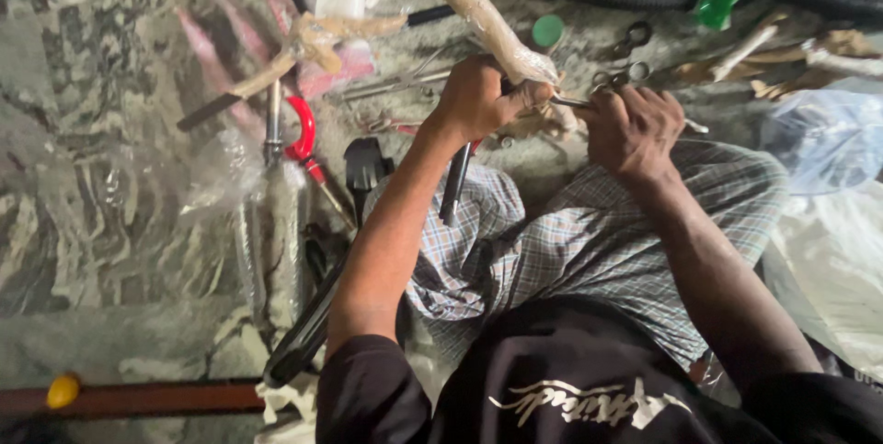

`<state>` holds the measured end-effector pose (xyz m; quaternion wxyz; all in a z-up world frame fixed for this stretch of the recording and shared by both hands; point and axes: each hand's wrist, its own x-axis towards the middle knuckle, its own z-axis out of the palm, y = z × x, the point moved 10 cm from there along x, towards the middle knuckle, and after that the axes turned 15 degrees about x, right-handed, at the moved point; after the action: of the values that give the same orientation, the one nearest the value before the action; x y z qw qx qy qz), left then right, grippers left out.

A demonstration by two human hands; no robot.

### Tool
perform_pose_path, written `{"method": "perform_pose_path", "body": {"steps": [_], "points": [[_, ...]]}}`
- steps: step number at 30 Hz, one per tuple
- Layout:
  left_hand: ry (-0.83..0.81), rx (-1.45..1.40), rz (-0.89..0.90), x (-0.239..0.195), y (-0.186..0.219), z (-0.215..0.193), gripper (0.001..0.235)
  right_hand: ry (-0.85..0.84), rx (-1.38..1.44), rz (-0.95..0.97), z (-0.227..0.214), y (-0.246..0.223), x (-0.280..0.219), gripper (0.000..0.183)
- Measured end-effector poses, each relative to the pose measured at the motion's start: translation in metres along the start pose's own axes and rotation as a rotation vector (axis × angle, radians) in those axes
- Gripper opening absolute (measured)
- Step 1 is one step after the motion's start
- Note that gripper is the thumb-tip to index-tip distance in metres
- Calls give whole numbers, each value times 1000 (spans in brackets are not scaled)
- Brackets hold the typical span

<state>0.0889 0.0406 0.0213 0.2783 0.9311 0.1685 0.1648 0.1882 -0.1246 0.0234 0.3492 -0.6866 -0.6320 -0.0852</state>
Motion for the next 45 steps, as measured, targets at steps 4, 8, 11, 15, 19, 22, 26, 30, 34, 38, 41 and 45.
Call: {"method": "perform_pose_path", "body": {"steps": [4, 8, 11, 15, 19, 22, 26, 30, 34, 38, 41, 45], "points": [[-65, 60, -18, 14, 2, 7, 66, -162, 82, 80, -5, 13, 12, 23], [29, 150, 7, 12, 11, 2, 64, -495, 59, 211, -9, 26, 9, 30], [17, 160, -13, 7, 14, 6, 63, -458, 69, 110, -28, 13, 21, 27], [51, 152, 9, 5, 25, 0, 59, -539, 38, 196, -22, 22, 22, 27], [40, 170, -22, 10, 19, -5, 60, -467, 182, 295, 9, 32, 24, 9], [71, 131, 8, 10, 18, -9, 59, -203, 226, 47, -10, 13, 23, 17], [71, 120, 23, 1, 22, -4, 59, -149, 186, 45, -5, 21, 4, 23], [-35, 142, -20, 15, 19, 0, 60, 89, 118, -43, -1, 17, -2, 29], [-171, 362, 2, 25, 41, 14, 60, 68, 345, 109, 10, 25, -24, 25], [-67, 470, 111, 35, 58, 2, 61, -94, 305, 51, 4, 26, -20, 28], [-91, 335, 9, 26, 43, 10, 65, -169, 319, 34, -19, 22, -23, 23], [-33, 180, -63, 25, 19, -1, 68, -461, 153, 157, -11, 32, 17, 19]]}}
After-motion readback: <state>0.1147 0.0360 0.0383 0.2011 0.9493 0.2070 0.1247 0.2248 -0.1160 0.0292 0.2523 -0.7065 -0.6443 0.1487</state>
